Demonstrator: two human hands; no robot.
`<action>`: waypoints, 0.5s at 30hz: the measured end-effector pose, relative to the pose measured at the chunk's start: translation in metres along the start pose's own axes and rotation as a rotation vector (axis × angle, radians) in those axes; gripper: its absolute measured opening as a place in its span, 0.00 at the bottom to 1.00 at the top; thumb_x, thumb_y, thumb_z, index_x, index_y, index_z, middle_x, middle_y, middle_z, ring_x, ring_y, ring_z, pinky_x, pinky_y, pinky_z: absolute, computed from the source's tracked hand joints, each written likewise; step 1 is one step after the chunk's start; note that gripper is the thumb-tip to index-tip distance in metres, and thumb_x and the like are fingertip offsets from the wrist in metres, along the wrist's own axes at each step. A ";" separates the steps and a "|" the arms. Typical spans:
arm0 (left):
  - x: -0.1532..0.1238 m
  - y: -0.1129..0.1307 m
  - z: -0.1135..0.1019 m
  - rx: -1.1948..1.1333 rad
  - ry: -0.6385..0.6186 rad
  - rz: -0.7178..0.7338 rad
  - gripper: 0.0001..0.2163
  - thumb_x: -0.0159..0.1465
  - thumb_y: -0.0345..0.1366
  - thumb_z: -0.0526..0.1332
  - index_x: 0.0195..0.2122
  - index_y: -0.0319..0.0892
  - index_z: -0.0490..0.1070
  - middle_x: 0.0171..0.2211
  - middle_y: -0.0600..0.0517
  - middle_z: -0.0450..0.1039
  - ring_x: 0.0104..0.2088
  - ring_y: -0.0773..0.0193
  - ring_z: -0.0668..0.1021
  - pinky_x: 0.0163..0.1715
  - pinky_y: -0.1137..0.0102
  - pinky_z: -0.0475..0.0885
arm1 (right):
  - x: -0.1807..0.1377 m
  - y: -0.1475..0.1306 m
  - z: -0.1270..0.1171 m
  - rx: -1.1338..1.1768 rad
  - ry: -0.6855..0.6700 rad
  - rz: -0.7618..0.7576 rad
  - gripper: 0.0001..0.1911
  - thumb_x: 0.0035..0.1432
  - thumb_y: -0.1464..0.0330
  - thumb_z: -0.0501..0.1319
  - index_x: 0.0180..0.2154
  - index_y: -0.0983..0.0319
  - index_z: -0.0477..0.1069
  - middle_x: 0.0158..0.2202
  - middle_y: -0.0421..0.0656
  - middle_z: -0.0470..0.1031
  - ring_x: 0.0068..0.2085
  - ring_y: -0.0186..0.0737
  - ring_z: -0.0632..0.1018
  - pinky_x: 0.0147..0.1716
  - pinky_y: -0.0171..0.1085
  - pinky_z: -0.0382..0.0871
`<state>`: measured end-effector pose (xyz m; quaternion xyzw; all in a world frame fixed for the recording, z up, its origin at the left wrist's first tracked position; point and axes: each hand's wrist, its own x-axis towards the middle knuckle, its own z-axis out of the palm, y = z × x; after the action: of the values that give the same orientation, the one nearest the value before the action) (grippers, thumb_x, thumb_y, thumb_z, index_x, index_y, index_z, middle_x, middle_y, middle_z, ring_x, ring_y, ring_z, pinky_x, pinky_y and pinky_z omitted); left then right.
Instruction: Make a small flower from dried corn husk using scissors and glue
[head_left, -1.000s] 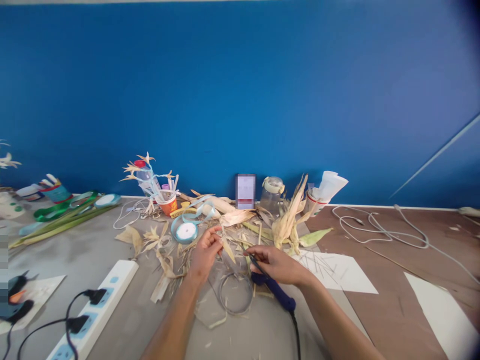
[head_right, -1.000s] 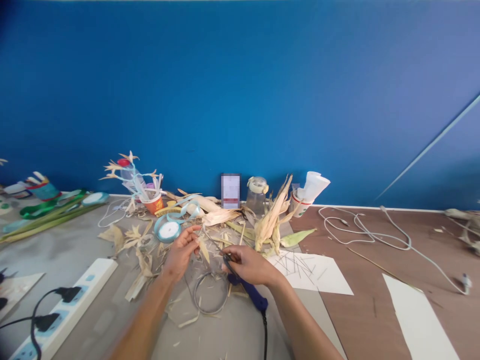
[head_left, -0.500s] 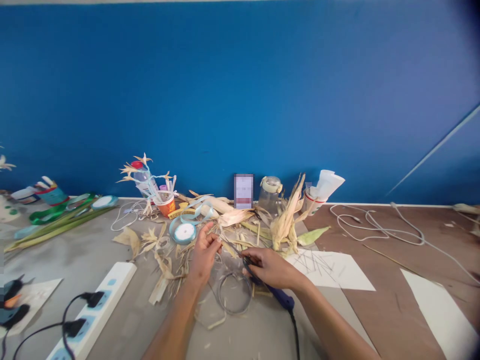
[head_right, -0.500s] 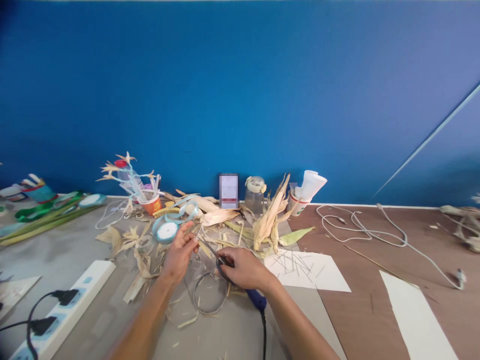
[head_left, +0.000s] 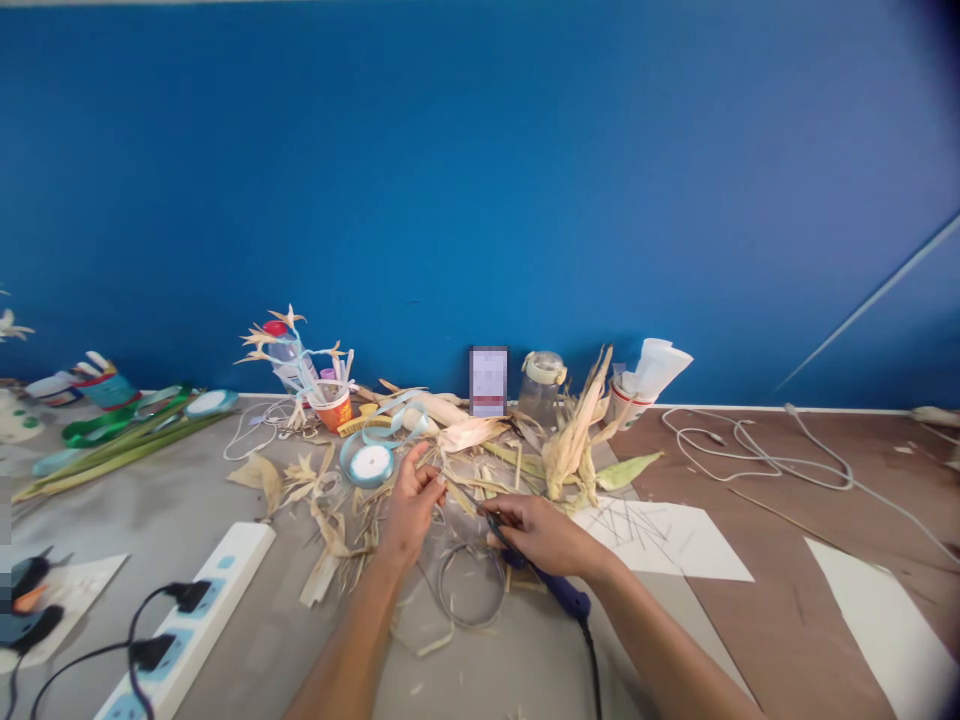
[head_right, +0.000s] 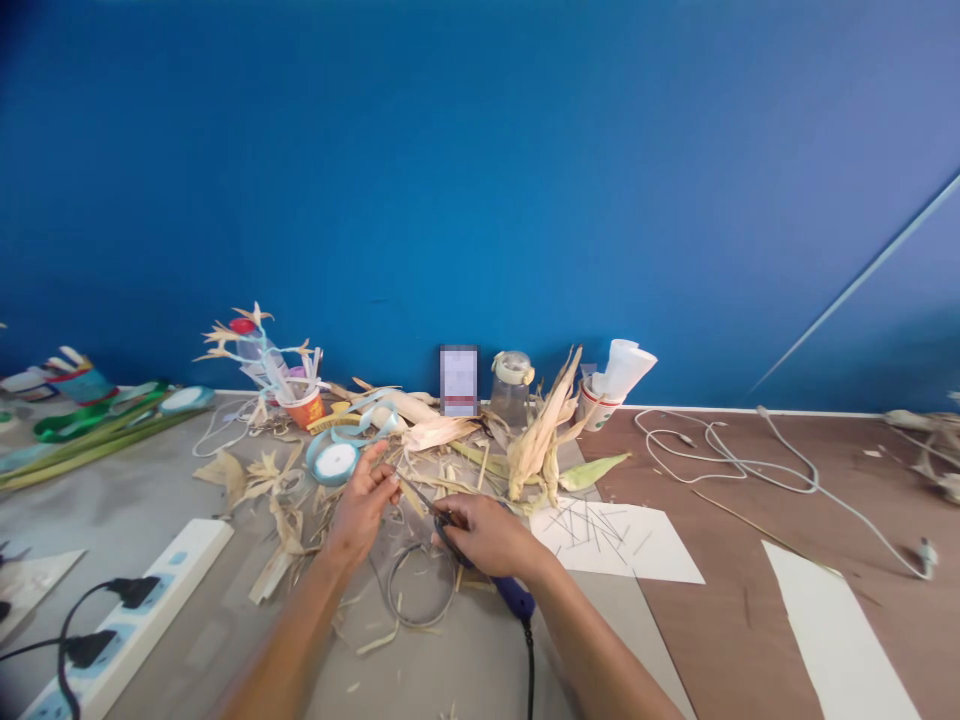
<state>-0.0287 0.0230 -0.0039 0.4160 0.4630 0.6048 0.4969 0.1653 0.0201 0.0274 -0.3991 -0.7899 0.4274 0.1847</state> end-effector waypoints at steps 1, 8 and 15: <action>0.000 0.000 0.000 0.006 0.002 -0.005 0.28 0.54 0.36 0.62 0.55 0.45 0.56 0.26 0.58 0.64 0.24 0.70 0.68 0.25 0.73 0.63 | 0.000 0.000 0.000 0.006 -0.001 -0.003 0.15 0.51 0.70 0.55 0.42 0.60 0.73 0.33 0.40 0.74 0.32 0.37 0.71 0.31 0.32 0.61; 0.001 0.002 -0.001 0.020 -0.004 0.008 0.25 0.53 0.37 0.63 0.53 0.44 0.60 0.25 0.57 0.65 0.23 0.70 0.68 0.25 0.73 0.63 | 0.001 0.003 -0.002 0.044 0.062 0.029 0.15 0.53 0.68 0.55 0.42 0.61 0.72 0.30 0.41 0.74 0.32 0.38 0.71 0.31 0.33 0.62; 0.003 -0.003 -0.004 0.019 0.032 0.011 0.13 0.52 0.36 0.63 0.40 0.40 0.71 0.24 0.56 0.67 0.24 0.70 0.69 0.28 0.73 0.64 | 0.002 0.004 -0.005 0.117 0.109 0.021 0.15 0.53 0.65 0.56 0.43 0.62 0.69 0.26 0.38 0.67 0.27 0.34 0.67 0.27 0.32 0.60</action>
<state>-0.0329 0.0258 -0.0074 0.4136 0.4743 0.6094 0.4823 0.1694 0.0260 0.0268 -0.4185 -0.7481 0.4525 0.2459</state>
